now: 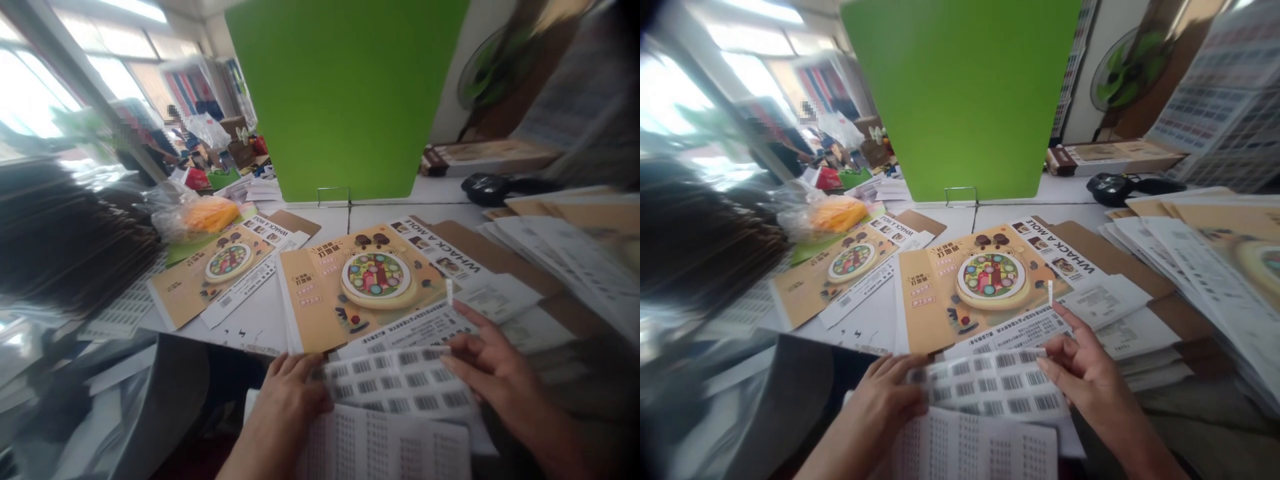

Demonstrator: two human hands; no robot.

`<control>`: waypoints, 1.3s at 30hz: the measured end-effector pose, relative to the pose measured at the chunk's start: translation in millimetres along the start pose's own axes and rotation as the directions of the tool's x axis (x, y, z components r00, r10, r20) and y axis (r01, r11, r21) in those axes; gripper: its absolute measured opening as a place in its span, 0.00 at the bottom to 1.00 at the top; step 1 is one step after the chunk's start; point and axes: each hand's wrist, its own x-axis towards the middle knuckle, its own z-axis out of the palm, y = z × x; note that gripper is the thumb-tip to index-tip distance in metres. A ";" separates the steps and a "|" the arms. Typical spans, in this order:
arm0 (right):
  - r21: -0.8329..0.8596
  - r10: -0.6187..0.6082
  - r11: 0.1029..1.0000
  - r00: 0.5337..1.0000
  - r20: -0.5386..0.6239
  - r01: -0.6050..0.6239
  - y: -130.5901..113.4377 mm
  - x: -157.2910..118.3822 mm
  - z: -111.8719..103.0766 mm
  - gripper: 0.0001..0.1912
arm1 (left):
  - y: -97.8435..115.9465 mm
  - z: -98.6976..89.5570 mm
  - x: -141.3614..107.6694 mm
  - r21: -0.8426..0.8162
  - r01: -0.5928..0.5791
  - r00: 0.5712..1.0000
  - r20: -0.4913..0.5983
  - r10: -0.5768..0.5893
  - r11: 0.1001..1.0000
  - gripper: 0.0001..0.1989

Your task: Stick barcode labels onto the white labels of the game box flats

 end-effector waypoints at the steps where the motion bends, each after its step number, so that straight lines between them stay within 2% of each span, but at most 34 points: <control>1: 0.016 0.004 1.000 1.000 0.019 -0.004 1.5 1.2 3.3 0.42 | 2.8 6.2 3.9 0.026 -0.016 0.999 -0.034 0.017 1.000 0.06; 5: 0.073 0.041 0.996 0.990 0.132 -0.051 12.7 4.0 9.9 0.44 | 22.6 26.6 19.7 -0.011 -0.098 0.991 -0.090 0.097 0.995 0.04; 8: 0.023 0.015 1.000 0.982 0.189 -0.019 25.8 5.5 6.9 0.42 | 31.7 33.6 28.6 -0.097 -0.055 0.998 -0.023 0.053 0.994 0.05; 11: -0.141 -0.099 0.981 0.968 0.231 0.134 35.8 8.6 0.3 0.38 | 33.2 36.4 33.3 -0.162 -0.008 0.996 0.089 0.022 0.987 0.05; 13: -0.285 -0.219 0.917 0.949 0.224 0.279 37.5 11.5 -2.8 0.36 | 32.4 38.1 35.1 -0.162 0.013 0.993 0.116 0.006 0.987 0.05; 16: -0.434 -0.396 0.777 0.890 0.227 0.457 33.8 16.1 -2.3 0.31 | 30.3 40.7 37.8 -0.149 0.025 0.991 0.136 -0.004 0.989 0.05; 20: -0.478 -0.537 0.625 0.784 0.311 0.618 30.5 21.2 4.3 0.28 | 28.2 41.9 41.0 -0.146 0.028 0.987 0.161 -0.004 0.989 0.05; 22: -0.487 -0.557 0.581 0.755 0.345 0.652 33.0 23.2 6.9 0.29 | 28.1 41.2 42.0 -0.138 0.032 0.986 0.166 -0.008 0.990 0.05; 26: -0.517 -0.566 0.529 0.734 0.376 0.673 43.2 25.5 6.9 0.30 | 27.7 40.0 42.9 -0.162 0.028 0.984 0.177 0.001 0.986 0.06; 28: -0.535 -0.582 0.480 0.709 0.398 0.695 47.1 25.4 5.3 0.31 | 26.8 40.0 43.1 -0.183 0.029 0.985 0.172 0.003 0.983 0.06; 33: -0.525 -0.637 0.313 0.585 0.503 0.792 43.1 20.4 1.2 0.35 | 25.0 40.0 43.0 -0.240 0.023 0.991 0.131 0.009 0.971 0.06; 39: -0.491 -0.660 0.182 0.476 0.581 0.852 36.2 16.3 -1.3 0.34 | 26.9 38.0 41.9 -0.292 0.041 0.995 0.103 -0.012 0.956 0.06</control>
